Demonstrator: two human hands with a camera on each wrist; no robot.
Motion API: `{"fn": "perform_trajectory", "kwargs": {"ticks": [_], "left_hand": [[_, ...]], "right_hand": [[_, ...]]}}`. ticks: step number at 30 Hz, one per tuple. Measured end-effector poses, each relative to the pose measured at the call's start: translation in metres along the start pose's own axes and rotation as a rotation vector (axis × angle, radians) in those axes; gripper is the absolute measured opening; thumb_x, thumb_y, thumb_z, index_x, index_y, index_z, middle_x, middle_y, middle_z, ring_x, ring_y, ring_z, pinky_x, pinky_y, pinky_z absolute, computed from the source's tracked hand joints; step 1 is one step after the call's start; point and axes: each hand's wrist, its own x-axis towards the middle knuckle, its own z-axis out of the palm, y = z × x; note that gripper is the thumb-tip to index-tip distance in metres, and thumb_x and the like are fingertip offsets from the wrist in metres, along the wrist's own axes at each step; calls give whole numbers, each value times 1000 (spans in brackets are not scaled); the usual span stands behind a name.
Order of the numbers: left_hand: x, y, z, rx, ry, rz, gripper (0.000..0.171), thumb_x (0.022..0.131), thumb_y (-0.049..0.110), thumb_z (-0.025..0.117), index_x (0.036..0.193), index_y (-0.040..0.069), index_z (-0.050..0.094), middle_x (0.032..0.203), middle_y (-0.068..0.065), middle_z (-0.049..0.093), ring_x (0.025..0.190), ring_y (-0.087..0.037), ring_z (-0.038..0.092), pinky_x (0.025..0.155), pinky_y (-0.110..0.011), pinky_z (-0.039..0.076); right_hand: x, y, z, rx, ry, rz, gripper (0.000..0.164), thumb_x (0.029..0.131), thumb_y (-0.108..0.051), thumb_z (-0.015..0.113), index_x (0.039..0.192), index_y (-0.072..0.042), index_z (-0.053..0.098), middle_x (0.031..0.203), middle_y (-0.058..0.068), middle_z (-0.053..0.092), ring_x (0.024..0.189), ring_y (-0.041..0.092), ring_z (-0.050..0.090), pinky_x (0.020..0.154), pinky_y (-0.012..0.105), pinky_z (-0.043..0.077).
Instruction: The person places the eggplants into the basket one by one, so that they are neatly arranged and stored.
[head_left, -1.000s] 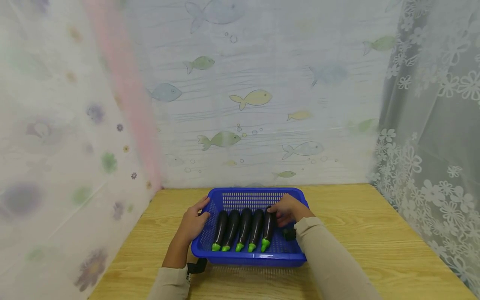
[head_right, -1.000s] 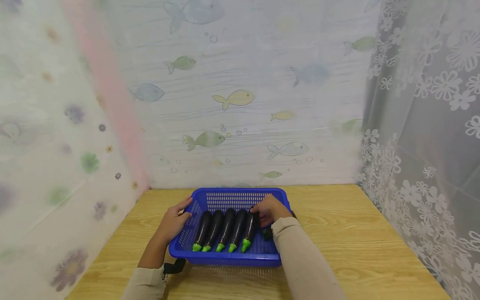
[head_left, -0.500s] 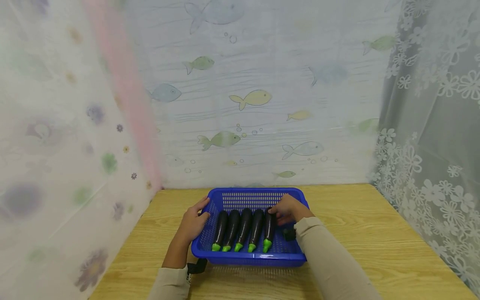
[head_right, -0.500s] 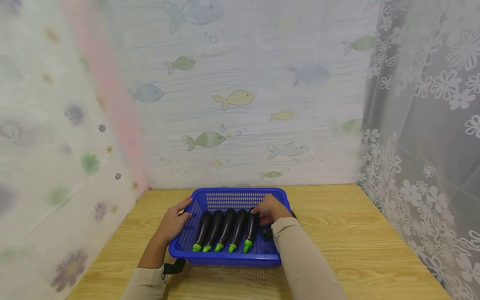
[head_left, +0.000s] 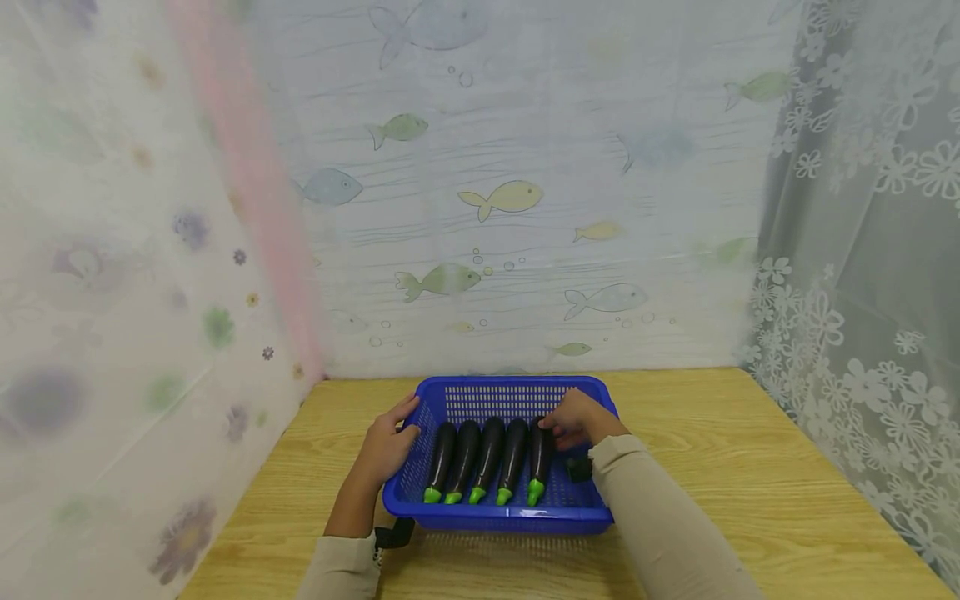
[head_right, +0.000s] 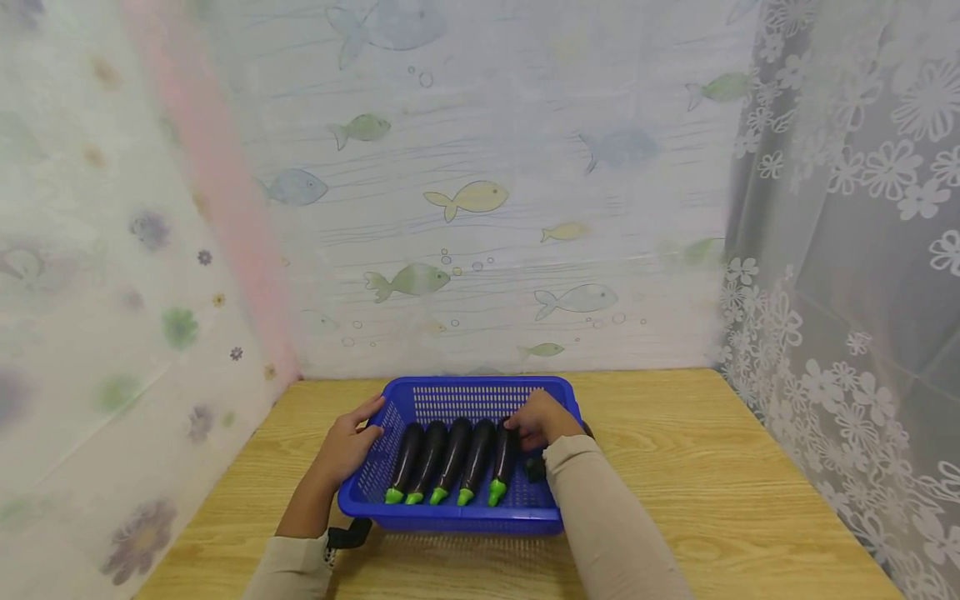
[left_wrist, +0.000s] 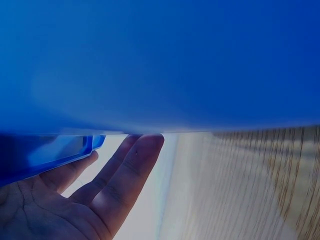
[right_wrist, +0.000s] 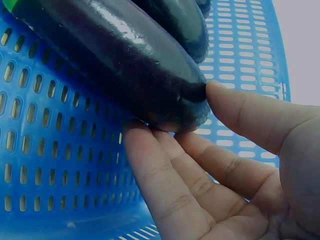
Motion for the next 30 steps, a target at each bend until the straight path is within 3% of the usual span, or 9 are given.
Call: {"fn": "perform_trajectory", "kwargs": {"ticks": [23, 30], "left_hand": [[-2, -2, 1, -5, 3, 0, 58, 99, 12, 54, 156, 8, 46, 166, -4, 38, 147, -39, 44, 113, -59, 43], [0, -1, 1, -13, 6, 7, 58, 100, 13, 53, 157, 10, 46, 167, -3, 38, 143, -43, 49, 109, -60, 46]], "right_hand": [[-5, 1, 3, 62, 19, 2, 38, 90, -8, 74, 121, 10, 60, 103, 26, 67, 86, 36, 74, 77, 46, 64], [-5, -5, -2, 10, 54, -55, 41, 91, -13, 73, 120, 12, 59, 100, 19, 66, 83, 35, 75, 70, 45, 64]]}}
